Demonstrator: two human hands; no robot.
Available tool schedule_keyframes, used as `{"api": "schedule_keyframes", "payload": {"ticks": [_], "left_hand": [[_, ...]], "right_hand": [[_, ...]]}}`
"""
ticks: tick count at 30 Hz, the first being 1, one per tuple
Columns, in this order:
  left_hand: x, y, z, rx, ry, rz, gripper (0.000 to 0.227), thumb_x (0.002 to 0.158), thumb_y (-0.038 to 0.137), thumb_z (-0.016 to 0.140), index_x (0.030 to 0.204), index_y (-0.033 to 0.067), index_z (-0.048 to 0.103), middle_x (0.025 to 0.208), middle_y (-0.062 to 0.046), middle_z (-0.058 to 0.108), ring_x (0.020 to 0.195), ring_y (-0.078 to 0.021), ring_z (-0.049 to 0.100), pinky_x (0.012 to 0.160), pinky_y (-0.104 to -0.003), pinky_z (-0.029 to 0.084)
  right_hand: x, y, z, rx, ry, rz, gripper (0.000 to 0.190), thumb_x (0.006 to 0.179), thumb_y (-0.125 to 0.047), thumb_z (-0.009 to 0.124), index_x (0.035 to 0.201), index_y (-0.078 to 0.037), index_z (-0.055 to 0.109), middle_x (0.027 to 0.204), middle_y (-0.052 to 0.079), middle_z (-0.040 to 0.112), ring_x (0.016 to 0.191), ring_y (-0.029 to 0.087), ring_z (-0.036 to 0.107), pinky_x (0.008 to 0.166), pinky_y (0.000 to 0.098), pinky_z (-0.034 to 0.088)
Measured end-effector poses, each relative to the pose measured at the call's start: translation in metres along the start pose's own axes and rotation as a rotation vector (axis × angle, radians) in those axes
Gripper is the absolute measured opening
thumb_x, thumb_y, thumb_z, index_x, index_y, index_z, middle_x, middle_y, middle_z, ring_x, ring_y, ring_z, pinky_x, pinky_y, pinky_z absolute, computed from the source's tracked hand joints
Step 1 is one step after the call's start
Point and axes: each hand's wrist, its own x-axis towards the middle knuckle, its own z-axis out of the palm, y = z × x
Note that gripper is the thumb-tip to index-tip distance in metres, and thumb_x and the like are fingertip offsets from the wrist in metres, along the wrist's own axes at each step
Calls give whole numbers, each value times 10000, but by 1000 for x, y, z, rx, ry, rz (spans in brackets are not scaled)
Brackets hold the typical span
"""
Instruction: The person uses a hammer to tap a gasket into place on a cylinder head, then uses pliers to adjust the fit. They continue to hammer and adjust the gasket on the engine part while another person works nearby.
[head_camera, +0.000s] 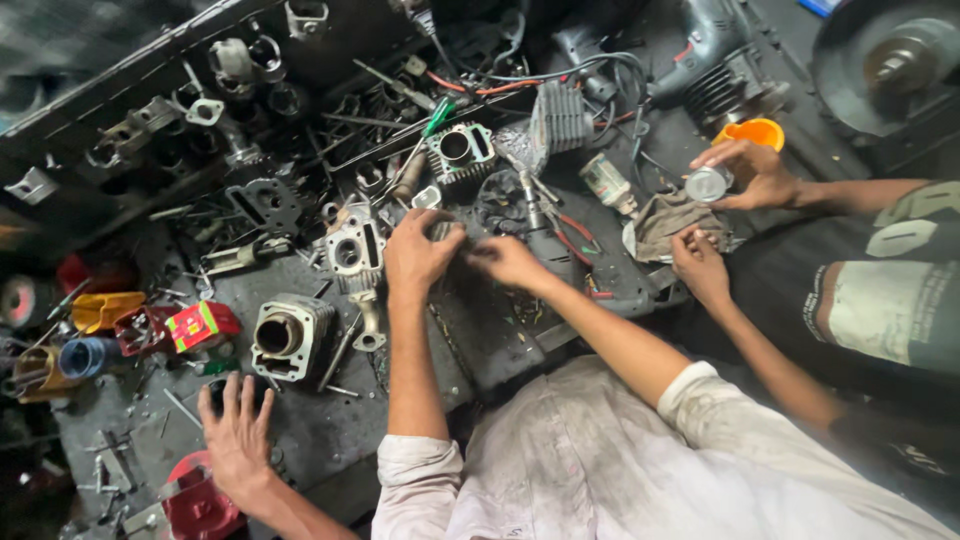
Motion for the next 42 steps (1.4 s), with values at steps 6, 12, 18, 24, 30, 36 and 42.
{"api": "schedule_keyframes", "payload": {"ticks": [6,12,18,24,30,36,42], "left_hand": [[8,-3,-1,7,-104,-98,359,742,434,738,982,171,784,1082,-133,743,1011,-346,699,867,-441,552],[9,-11,-5,-24,-108,6,334,771,411,747,963,141,777,1053,-134,756,1009,-341,712,871,-431,548],[9,-24,-9,-91,-77,-48,327,779,396,737,982,145,786,1044,-118,767,1017,-320,721,874,-404,547],[11,-26,-6,-76,-99,-57,327,771,409,748,967,150,785,1019,-105,772,991,-315,729,862,-406,555],[11,-23,-5,-70,-100,-58,316,776,405,746,966,156,787,1021,-93,775,987,-306,729,859,-408,554],[10,-20,-8,-80,-112,-78,309,789,402,757,986,166,787,1035,-89,773,1003,-310,724,858,-411,551],[9,-15,-9,-79,-100,-108,288,784,367,766,985,161,783,1037,-82,772,996,-304,728,862,-407,546]], "right_hand": [[11,15,13,-257,4,-297,289,1000,-315,679,980,-35,749,825,202,700,682,265,671,661,463,511],[0,5,16,-461,56,-441,309,958,-340,638,1000,-55,751,871,229,725,823,426,709,711,496,528],[3,5,18,-421,7,-273,381,1016,-404,585,994,-66,759,886,252,717,859,467,665,754,534,516],[18,19,15,-437,-5,-347,377,1037,-394,583,1018,-67,772,851,234,727,793,407,678,694,471,526],[17,11,7,-555,32,-239,401,1010,-433,594,1018,-67,758,880,213,743,787,345,727,716,436,534],[10,7,19,-297,133,-420,365,987,-385,615,1060,-38,700,910,199,736,821,381,709,722,454,550],[1,13,14,-351,55,-524,327,976,-363,634,1055,-59,725,941,197,742,874,372,743,771,463,555]]}}
